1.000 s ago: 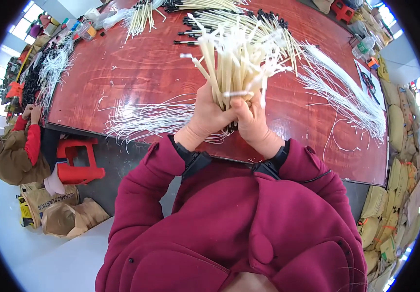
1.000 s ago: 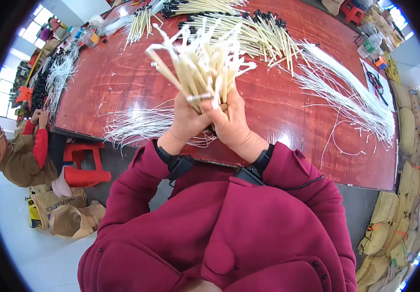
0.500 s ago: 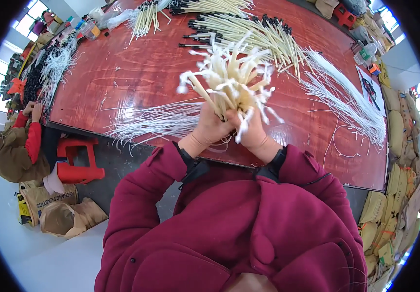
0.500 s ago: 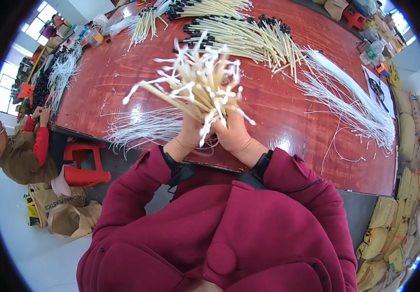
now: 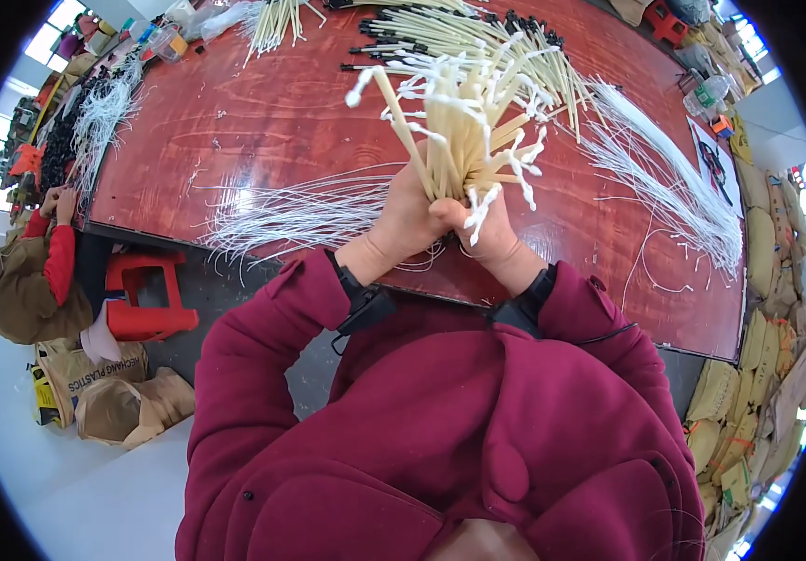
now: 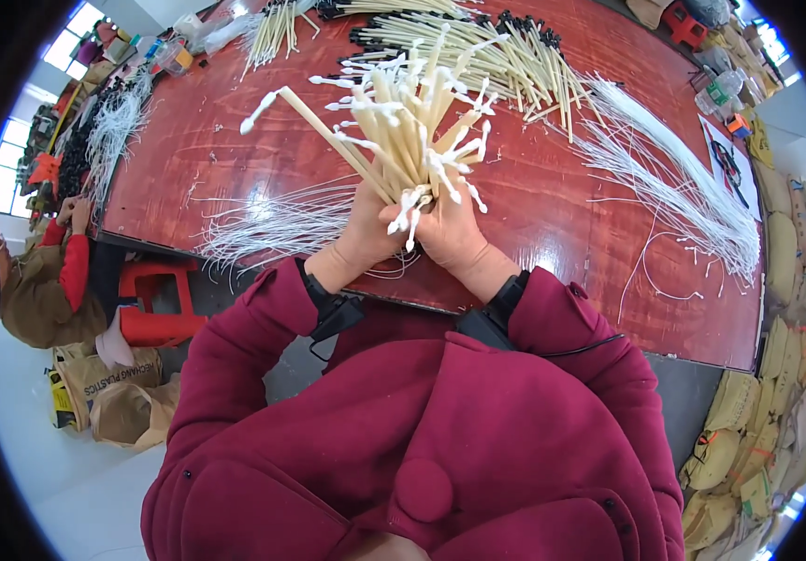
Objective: Assembling, checking, and bundling arrow shafts on a manufacturing production floor.
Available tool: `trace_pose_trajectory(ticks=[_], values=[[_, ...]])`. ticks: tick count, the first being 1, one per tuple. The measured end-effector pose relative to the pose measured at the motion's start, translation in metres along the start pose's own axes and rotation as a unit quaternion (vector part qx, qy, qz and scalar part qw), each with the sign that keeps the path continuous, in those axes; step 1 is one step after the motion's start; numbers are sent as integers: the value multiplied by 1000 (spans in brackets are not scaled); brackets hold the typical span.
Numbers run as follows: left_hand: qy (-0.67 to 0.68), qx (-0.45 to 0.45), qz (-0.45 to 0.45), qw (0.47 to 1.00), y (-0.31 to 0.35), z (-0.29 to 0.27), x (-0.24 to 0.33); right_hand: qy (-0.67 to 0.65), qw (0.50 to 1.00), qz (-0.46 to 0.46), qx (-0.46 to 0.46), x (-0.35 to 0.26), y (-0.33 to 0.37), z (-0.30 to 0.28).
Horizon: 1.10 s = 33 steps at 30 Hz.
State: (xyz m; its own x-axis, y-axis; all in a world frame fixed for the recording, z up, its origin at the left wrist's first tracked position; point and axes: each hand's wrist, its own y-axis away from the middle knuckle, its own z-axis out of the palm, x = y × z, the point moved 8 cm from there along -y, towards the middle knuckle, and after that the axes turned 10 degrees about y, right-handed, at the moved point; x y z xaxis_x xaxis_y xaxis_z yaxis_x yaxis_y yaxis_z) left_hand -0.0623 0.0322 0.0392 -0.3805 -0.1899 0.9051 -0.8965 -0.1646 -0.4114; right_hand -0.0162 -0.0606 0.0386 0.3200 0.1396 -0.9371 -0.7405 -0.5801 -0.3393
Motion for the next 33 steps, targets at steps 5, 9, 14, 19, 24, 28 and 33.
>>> trace_pose_trajectory(ticks=[5, 9, 14, 19, 24, 28, 33], values=[[-23, -2, 27, 999, 0, 6, 3, -2, 997, 60, 41, 0, 2, -2], [-61, -61, 33, 996, -1, 8, 9, -77, 990, 116, 27, 9, 6, -3], [-2, -140, 42, 989, -4, 5, 21, -74, 993, 87, 13, 5, 4, -6], [331, -83, -200, 919, -8, -1, 10, -46, 993, 112, 10, 5, 4, -5], [317, -9, -201, 927, -11, 4, 1, 68, 997, 38, -12, 15, 7, -4], [274, -32, -124, 953, -7, 8, 13, 15, 995, 53, -79, 24, 7, 2], [167, -17, -105, 980, -8, 2, 16, -259, 953, 143, -61, 67, 21, 9]])
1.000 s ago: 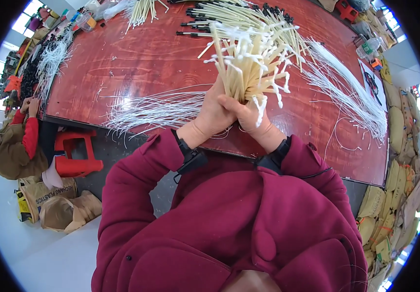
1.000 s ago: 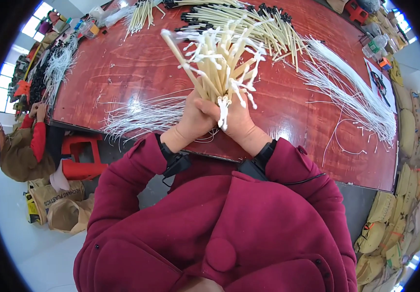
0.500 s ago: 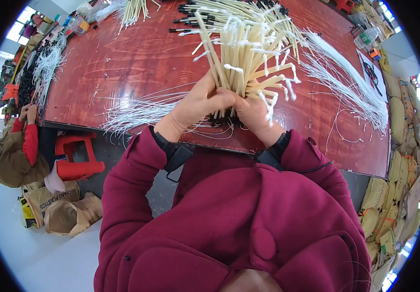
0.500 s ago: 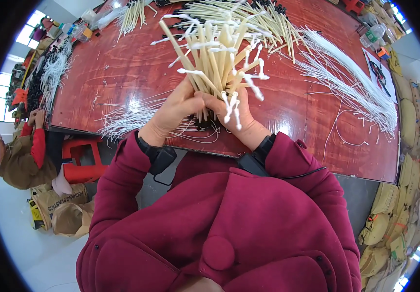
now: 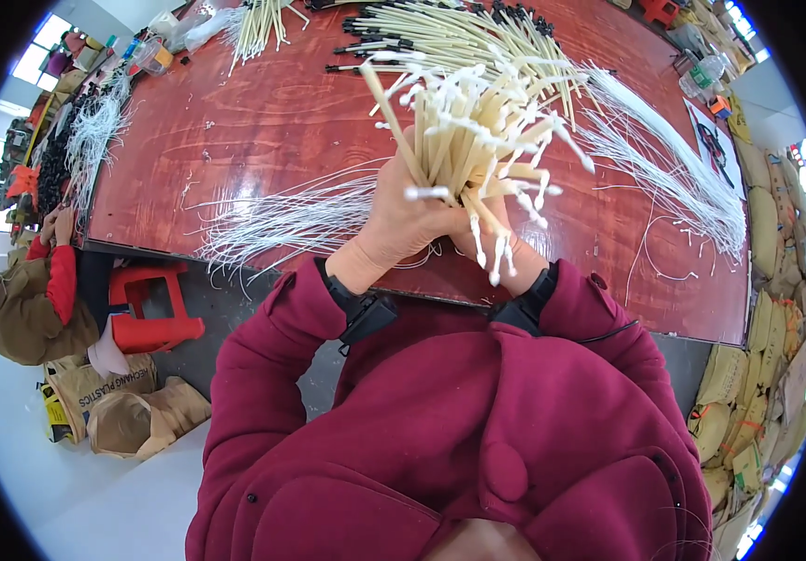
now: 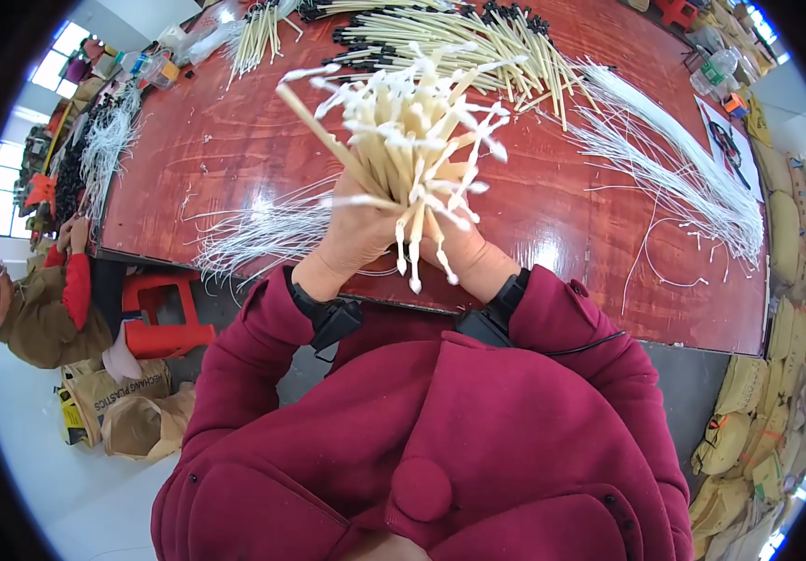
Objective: Assembling, checking, and bundling arrow shafts on a manufacturing production floor.
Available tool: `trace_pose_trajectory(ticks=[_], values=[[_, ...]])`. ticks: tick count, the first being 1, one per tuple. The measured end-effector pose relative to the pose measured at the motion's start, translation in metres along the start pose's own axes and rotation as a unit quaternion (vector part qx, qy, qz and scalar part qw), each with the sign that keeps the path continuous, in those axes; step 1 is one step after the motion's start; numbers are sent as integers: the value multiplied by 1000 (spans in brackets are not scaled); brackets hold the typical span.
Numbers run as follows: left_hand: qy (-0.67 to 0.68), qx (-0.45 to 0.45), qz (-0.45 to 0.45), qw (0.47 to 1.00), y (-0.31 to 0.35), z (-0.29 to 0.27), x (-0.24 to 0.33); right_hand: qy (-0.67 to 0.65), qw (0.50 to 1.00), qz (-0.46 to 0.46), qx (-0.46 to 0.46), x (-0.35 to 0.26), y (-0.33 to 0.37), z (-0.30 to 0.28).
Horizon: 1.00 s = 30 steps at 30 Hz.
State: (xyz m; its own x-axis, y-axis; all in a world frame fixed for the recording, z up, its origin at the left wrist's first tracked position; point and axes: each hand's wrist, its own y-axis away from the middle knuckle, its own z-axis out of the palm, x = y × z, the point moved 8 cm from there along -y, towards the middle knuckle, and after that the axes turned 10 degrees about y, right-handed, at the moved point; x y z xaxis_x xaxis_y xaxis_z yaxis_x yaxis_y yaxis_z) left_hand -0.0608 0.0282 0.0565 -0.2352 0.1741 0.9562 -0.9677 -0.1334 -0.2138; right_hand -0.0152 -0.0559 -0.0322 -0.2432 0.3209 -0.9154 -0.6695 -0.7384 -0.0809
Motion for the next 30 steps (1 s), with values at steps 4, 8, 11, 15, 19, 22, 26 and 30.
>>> trace_pose_trajectory(ticks=[4, 8, 11, 15, 19, 22, 26, 30], values=[[-105, -119, 107, 982, 16, -10, -11, 222, 972, -69, -15, -27, 4, 11], [42, -36, -162, 985, 14, -11, -18, 496, 854, -157, -26, -56, 7, 29], [88, 49, -190, 977, 14, -18, -39, 536, 832, -142, -12, -39, 3, 19], [35, 75, 20, 996, 5, -22, -8, 612, 780, -130, -5, -52, -2, 30], [113, 98, -29, 988, 0, -20, 2, 669, 729, -143, 27, -72, -1, 43], [133, 108, 6, 985, -4, -25, 9, 687, 704, -171, 51, -79, 0, 49], [204, 138, 4, 969, -6, -35, 11, 695, 685, -212, 53, -92, 5, 63], [239, 152, 3, 959, 2, -58, 8, 696, 675, -245, 13, -104, 13, 82]])
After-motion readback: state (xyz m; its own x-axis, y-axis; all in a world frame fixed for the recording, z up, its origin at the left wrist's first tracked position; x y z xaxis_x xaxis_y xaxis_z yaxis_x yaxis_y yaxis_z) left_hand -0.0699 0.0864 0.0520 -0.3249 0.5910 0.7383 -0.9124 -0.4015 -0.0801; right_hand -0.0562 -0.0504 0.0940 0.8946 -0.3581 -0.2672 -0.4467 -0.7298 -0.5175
